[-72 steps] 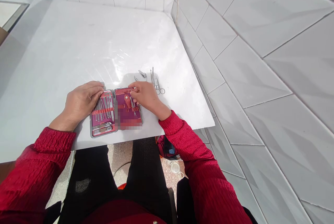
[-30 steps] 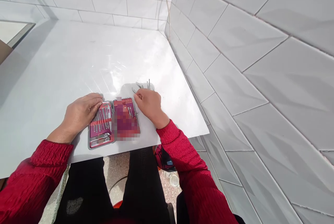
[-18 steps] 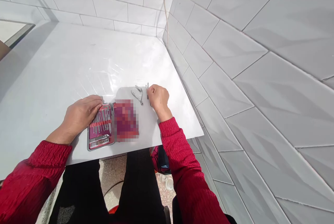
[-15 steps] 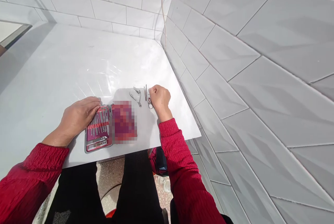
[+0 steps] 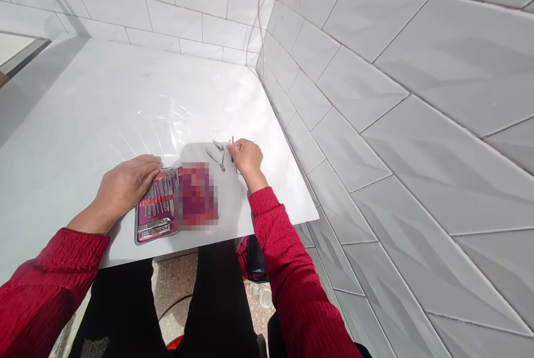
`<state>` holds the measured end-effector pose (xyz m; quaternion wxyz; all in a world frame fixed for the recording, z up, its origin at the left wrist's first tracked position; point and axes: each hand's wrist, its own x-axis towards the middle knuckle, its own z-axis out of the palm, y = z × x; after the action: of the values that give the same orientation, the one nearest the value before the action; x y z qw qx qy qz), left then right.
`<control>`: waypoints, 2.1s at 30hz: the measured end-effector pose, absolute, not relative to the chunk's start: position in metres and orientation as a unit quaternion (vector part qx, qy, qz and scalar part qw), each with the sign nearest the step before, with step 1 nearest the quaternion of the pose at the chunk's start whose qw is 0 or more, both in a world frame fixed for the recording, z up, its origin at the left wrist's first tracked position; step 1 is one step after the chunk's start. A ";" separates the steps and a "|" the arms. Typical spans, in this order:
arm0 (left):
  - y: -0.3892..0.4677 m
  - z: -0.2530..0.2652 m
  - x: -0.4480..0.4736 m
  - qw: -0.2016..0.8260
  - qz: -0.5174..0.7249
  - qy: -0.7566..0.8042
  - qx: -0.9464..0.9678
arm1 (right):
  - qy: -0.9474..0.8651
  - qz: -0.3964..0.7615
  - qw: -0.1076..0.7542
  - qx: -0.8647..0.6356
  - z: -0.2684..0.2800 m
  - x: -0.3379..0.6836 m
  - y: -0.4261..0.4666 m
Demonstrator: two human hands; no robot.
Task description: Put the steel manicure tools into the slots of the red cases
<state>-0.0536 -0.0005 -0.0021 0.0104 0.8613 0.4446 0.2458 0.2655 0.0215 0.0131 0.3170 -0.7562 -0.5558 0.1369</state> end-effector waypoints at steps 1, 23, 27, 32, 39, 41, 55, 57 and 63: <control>-0.001 -0.002 -0.054 0.012 0.247 0.444 0.861 | -0.551 0.146 0.323 -0.756 0.013 0.265 0.023; 0.000 -0.004 -0.055 0.020 0.245 0.447 0.860 | -0.472 0.416 0.522 -0.576 0.018 0.268 0.014; -0.001 -0.004 -0.055 0.032 0.248 0.450 0.858 | -0.469 0.426 0.515 -0.577 0.019 0.268 0.012; -0.001 -0.004 -0.053 0.040 0.242 0.457 0.855 | -0.502 0.448 0.488 -0.556 0.024 0.262 0.001; -0.003 -0.001 -0.051 0.042 0.238 0.469 0.850 | -0.618 0.453 0.399 -0.503 0.030 0.240 -0.026; -0.004 0.000 -0.050 0.040 0.240 0.469 0.849 | -0.636 0.439 0.378 -0.509 0.028 0.235 -0.030; -0.003 -0.002 -0.050 0.039 0.238 0.473 0.848 | -0.655 0.487 0.319 -0.482 0.022 0.239 -0.033; -0.004 -0.001 -0.050 0.039 0.235 0.474 0.848 | -0.660 0.490 0.308 -0.480 0.020 0.242 -0.032; -0.004 0.000 -0.050 0.036 0.233 0.469 0.851 | -0.650 0.508 0.311 -0.471 0.020 0.242 -0.033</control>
<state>-0.0500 -0.0035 -0.0004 0.0359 0.8511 0.4691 0.2329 0.2422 -0.0331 0.0203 0.3110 -0.4713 -0.6505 0.5080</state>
